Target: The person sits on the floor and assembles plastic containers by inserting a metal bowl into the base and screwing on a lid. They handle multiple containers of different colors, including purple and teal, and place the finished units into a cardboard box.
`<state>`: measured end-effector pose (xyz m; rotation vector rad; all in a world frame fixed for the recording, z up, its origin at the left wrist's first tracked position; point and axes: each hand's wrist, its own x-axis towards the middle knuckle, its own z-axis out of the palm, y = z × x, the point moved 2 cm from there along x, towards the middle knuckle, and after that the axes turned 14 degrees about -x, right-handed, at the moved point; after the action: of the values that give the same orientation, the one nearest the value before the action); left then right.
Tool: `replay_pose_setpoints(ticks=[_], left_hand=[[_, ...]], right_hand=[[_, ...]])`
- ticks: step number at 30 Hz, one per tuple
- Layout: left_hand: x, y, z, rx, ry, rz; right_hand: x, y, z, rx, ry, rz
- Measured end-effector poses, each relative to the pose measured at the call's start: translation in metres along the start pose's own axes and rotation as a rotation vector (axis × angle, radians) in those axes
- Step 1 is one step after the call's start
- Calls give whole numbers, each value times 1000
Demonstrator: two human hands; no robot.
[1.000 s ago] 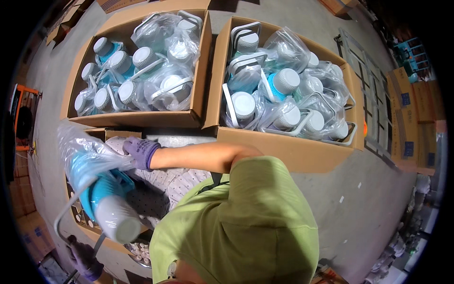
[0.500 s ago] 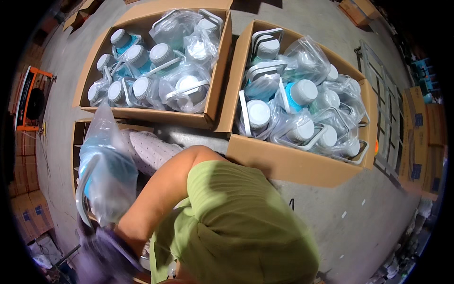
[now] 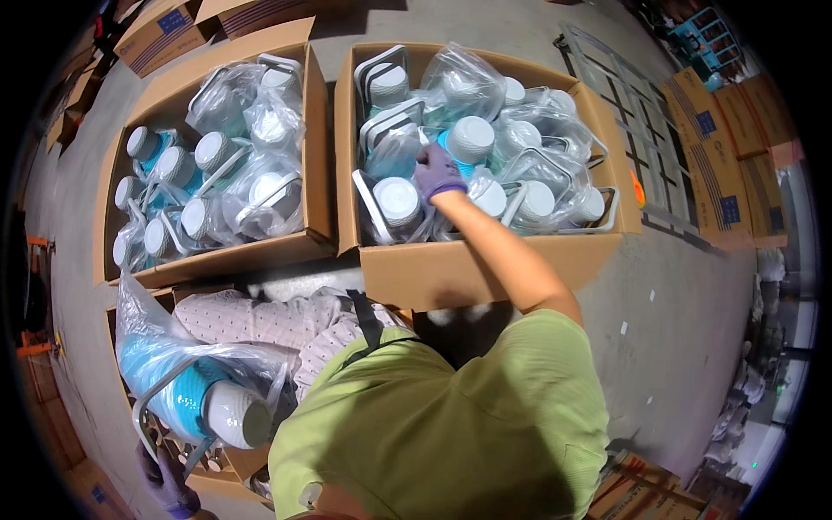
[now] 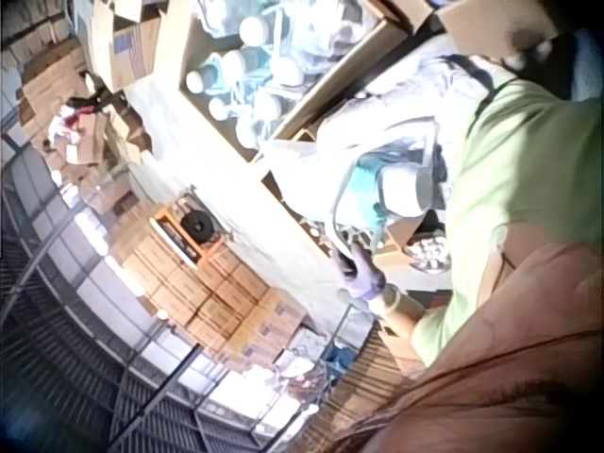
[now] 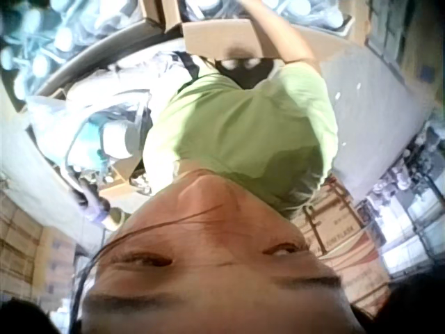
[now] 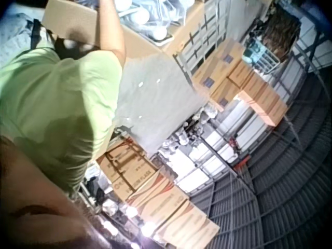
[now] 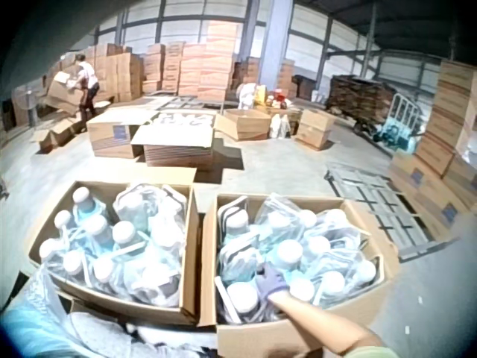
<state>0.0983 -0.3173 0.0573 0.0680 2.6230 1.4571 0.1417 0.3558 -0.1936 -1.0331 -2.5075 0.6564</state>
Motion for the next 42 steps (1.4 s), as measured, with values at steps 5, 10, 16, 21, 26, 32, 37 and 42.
replay_pose_setpoints(ticks=[5, 10, 16, 21, 26, 32, 37, 42], left_hand=[[-3, 18, -16, -79, 169, -119], [12, -12, -38, -195, 160, -125], [18, -39, -54, -265, 74, -122], [42, -34, -42, -275, -20, 28], [57, -93, -49, -330, -46, 44], [37, -65, -14, -305, 132, 73], [-2, -30, 54, 313, 104, 527], [-14, -40, 78, -252, 178, 192]], right_hand=[[42, 41, -43, -294, -185, 133], [103, 157, -116, -856, -329, 384], [52, 72, -85, -722, -281, -69], [-30, 23, -64, -1058, -466, -66], [-31, 52, -109, -929, -249, -12], [-55, 143, -114, -842, -148, 321], [-73, 137, -96, -625, -161, 555], [-92, -84, -85, -355, 192, -602]])
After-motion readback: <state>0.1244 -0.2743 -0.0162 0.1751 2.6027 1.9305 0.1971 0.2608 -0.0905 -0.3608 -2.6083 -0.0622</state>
